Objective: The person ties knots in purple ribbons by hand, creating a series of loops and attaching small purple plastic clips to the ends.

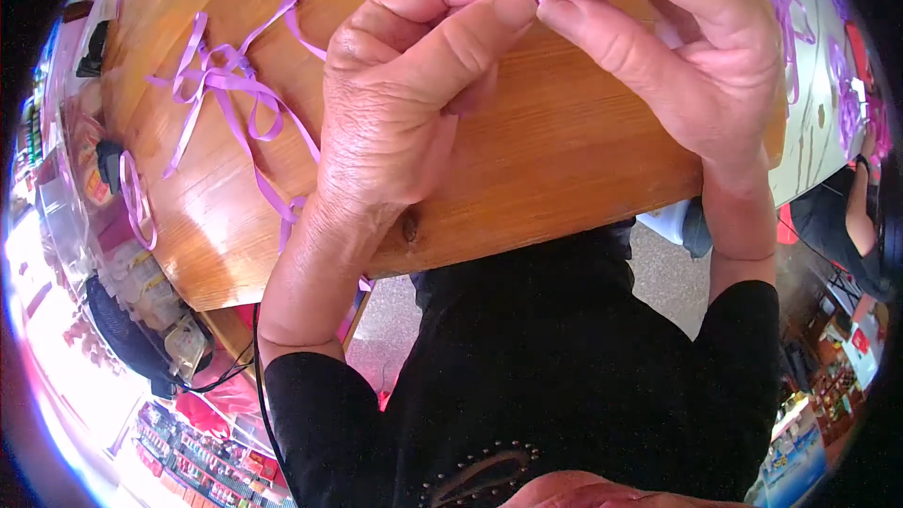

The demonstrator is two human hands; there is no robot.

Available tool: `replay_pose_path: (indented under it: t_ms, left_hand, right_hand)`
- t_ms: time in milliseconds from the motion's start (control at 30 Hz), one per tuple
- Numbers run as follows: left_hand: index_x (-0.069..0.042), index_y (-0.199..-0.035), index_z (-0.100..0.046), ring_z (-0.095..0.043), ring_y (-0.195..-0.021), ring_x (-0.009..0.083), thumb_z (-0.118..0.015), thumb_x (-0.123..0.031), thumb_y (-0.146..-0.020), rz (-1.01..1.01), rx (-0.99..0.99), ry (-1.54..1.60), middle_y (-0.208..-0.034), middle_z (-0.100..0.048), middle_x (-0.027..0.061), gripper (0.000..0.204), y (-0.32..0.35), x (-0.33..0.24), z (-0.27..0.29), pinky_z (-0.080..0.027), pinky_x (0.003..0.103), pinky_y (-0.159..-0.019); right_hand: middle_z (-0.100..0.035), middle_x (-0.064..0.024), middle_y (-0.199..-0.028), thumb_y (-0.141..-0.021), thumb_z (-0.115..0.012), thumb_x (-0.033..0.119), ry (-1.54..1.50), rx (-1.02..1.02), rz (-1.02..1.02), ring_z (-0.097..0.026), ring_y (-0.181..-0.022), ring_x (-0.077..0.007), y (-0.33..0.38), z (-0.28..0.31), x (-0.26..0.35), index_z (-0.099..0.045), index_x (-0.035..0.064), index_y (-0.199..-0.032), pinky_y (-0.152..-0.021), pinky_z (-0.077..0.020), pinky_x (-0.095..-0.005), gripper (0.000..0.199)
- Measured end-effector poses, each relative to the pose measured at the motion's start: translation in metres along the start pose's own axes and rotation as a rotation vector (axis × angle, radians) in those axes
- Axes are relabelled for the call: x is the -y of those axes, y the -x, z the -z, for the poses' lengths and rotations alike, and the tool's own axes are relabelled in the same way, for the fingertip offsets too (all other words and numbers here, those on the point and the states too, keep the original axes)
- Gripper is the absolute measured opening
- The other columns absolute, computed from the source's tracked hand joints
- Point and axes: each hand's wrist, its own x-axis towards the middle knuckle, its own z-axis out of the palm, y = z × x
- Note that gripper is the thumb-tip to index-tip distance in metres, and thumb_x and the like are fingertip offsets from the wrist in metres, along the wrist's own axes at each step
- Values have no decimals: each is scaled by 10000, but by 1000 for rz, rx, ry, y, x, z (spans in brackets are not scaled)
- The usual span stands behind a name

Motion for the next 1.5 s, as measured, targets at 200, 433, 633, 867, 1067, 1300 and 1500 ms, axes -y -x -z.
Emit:
replay_pose_path:
  t_ms: [200,433,633,867,1067,1300,1500]
  left_hand:
    - [25,-1052,-575,-599,-905,191,-574,-44,-849,-52,-20,-96,-991,-623,103,214,0,2,-4,-489,292,-803]
    - [16,-1022,-592,-528,-625,84,-554,-60,-876,-227,-80,-331,-884,-640,64,168,1,-1,-11,-417,183,-542]
    - [12,-1006,-584,-514,-613,91,-552,-66,-878,-115,-31,-160,-848,-622,57,152,1,-1,3,-397,186,-519]
    - [13,-988,-581,-488,-581,92,-542,-76,-885,-141,-100,-204,-838,-611,63,142,0,-2,-2,-374,203,-474]
    - [19,-998,-578,-478,-567,94,-544,-81,-883,-160,-49,-162,-827,-602,58,155,-1,1,7,-364,205,-459]
    - [16,-1001,-577,-493,-600,92,-548,-73,-876,-129,-66,-132,-813,-592,46,156,-2,-1,0,-375,197,-494]
    - [-14,-937,-630,-416,-543,5,-647,-35,-819,-138,-175,-82,-744,-598,-19,122,0,1,-4,-272,153,-467]
  right_hand:
    - [-603,-100,-850,-776,-627,-41,-75,-31,70,-580,-727,-145,15,-8,-42,-608,-19,-878,-634,-440,-219,106]
    - [-599,-77,-855,-828,-593,-22,-324,-56,-507,-576,-787,-111,-1,4,23,-585,-32,-912,-699,-457,-212,85]
    - [-601,-79,-864,-833,-593,-19,-329,-61,-404,-578,-799,-115,-2,-2,8,-586,-34,-919,-712,-461,-215,88]
    - [-604,-82,-875,-838,-593,-16,-320,-72,-287,-581,-814,-119,0,-4,-2,-587,-36,-927,-728,-465,-218,91]
    - [-606,-84,-884,-843,-592,-13,-324,-74,-178,-583,-827,-123,4,-7,-12,-587,-39,-934,-742,-469,-222,94]
    - [-612,-102,-897,-842,-608,3,-271,-111,-461,-590,-825,-135,-4,8,20,-591,-41,-964,-744,-475,-224,131]
    - [-619,-140,-912,-749,-694,31,385,-54,15,-606,-782,-208,-3,0,19,-617,-32,-1033,-666,-470,-287,301]
